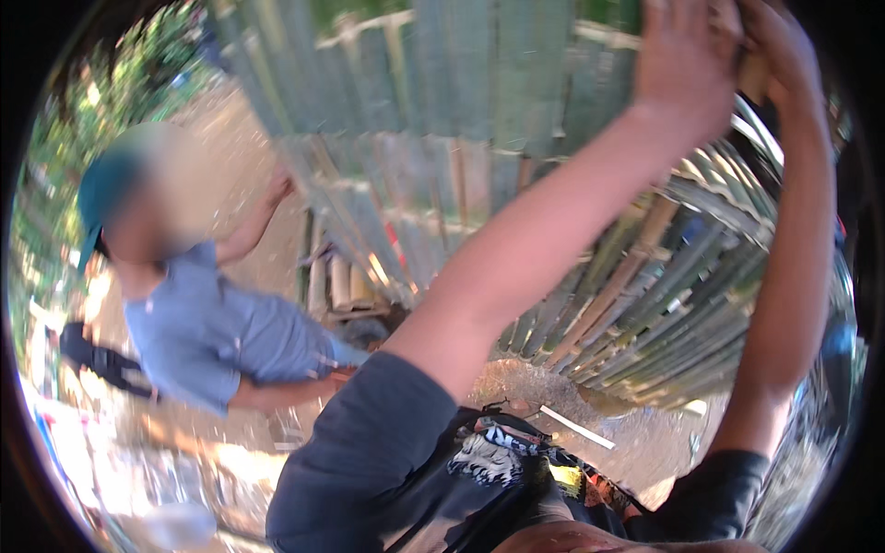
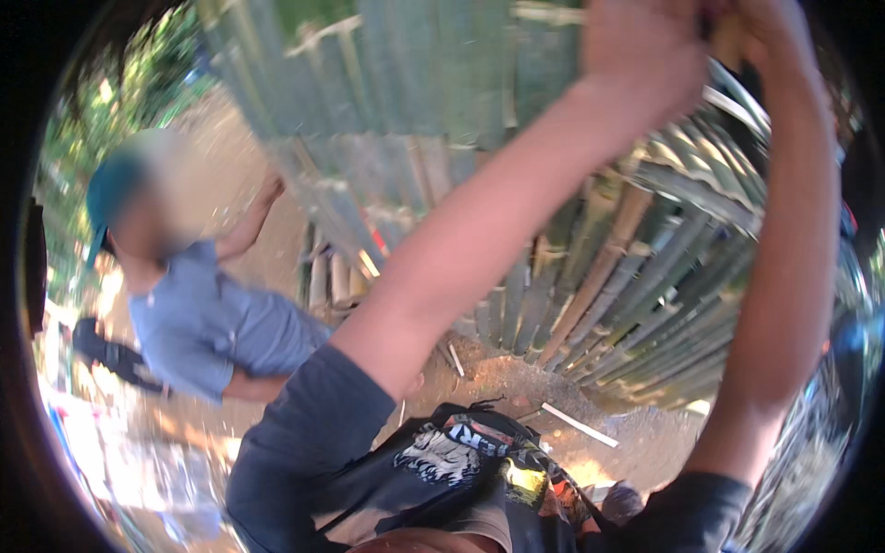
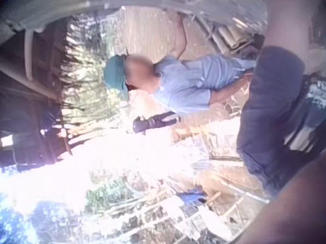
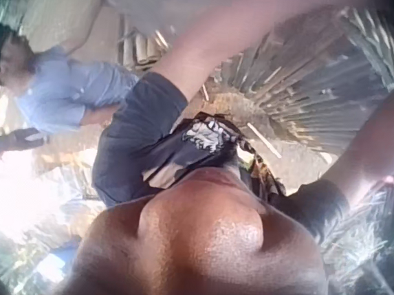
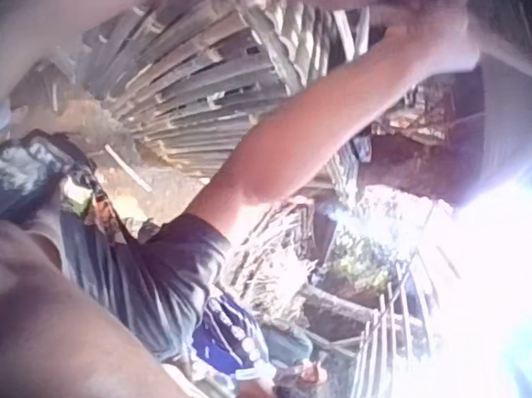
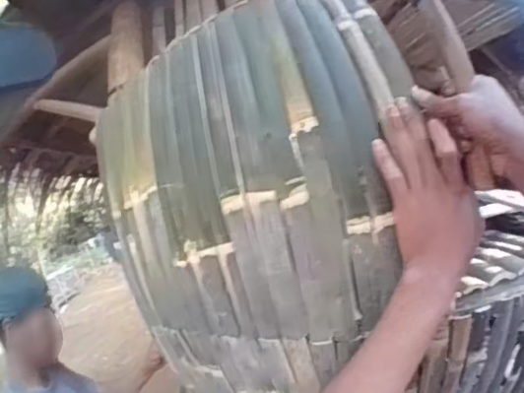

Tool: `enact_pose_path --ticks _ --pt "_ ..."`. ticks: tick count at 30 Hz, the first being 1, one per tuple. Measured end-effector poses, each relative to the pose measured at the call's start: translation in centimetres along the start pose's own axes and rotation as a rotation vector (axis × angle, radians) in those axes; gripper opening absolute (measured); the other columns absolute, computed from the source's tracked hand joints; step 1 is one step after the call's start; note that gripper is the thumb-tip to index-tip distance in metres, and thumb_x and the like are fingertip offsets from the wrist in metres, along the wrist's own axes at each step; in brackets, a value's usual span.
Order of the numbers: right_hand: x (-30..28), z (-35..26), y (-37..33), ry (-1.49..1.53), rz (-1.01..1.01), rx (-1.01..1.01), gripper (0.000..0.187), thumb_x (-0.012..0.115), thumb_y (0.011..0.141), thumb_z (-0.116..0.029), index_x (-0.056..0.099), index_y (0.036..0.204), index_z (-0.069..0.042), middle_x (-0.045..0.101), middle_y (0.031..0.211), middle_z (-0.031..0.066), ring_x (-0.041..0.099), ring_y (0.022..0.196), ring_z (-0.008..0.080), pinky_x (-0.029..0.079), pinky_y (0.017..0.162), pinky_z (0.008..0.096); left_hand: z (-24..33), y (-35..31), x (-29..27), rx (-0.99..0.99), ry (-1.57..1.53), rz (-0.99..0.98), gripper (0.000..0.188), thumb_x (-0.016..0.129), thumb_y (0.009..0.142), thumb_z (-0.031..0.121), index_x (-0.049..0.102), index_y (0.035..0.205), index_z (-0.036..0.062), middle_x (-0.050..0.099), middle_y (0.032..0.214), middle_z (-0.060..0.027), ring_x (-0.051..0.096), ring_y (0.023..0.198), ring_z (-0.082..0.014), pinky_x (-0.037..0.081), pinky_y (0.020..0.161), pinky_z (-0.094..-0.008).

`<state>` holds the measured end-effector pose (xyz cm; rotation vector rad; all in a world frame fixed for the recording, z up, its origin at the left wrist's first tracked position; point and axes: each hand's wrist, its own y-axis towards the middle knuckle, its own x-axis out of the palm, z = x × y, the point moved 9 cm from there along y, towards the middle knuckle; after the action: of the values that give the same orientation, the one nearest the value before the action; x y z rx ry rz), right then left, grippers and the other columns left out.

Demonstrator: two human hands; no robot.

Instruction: The person constructs a bamboo structure by fitting split bamboo poles into a vertical frame and securing them with a hammer. They also sit on the ground to process bamboo strips using a knife and a wooden block.

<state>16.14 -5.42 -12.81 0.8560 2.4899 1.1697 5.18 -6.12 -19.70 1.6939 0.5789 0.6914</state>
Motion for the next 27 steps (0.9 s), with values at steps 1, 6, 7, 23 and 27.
enact_pose_path --ticks 1,6,7,23,27 --pt "0.9 -0.4 -0.8 0.107 -0.074 0.075 0.026 0.078 0.093 -0.024 0.067 0.082 -0.003 0.058 0.061 0.0011 0.052 0.048 0.0099 0.04 0.041 0.0294 -0.2 -0.9 2.9 -0.056 -0.125 -0.238 0.055 0.056 0.09 0.027 0.056 0.133 -0.0078 0.057 0.137 -0.0271 0.048 0.136 -0.0408 0.033 0.114 -0.0567" --pt "-1.2 2.2 1.6 0.257 -0.027 -0.099 0.029 0.084 0.082 -0.023 0.066 0.08 0.0 0.063 0.066 0.0051 0.059 0.057 0.0126 0.046 0.05 0.0325 -0.9 -0.5 -0.3 0.16 0.121 -0.262 0.068 0.066 0.085 0.026 0.04 0.143 -0.0012 0.029 0.162 -0.0233 0.018 0.155 -0.0408 0.014 0.121 -0.0657" --pt "-0.7 2.5 1.5 0.264 -0.023 -0.112 0.03 0.086 0.08 -0.022 0.065 0.079 0.0 0.064 0.068 0.0059 0.06 0.059 0.0131 0.048 0.052 0.0331 -1.2 -0.4 -0.4 0.092 0.005 -0.234 0.07 0.064 0.087 0.026 0.036 0.145 -0.0012 0.03 0.161 -0.024 0.018 0.155 -0.0409 0.014 0.121 -0.0654" --pt "4.8 5.3 -3.2 0.354 -0.315 0.365 0.033 0.085 0.075 -0.015 0.059 0.084 0.002 0.068 0.072 0.0117 0.068 0.066 0.0201 0.053 0.066 0.0375 18.1 4.8 4.1 0.337 -0.414 -0.705 0.014 0.055 0.095 0.004 0.066 0.101 -0.0021 0.071 0.101 -0.0155 0.068 0.094 -0.0285 0.052 0.087 -0.0364" --pt "1.0 7.6 0.7 0.689 0.015 0.176 0.03 0.083 0.075 -0.008 0.058 0.087 0.004 0.065 0.07 0.0096 0.067 0.064 0.0205 0.052 0.06 0.036 30.1 5.5 19.6 0.529 -0.705 -0.906 0.02 0.06 0.091 0.004 0.071 0.107 -0.0001 0.074 0.093 -0.0153 0.071 0.088 -0.0321 0.055 0.084 -0.0358"
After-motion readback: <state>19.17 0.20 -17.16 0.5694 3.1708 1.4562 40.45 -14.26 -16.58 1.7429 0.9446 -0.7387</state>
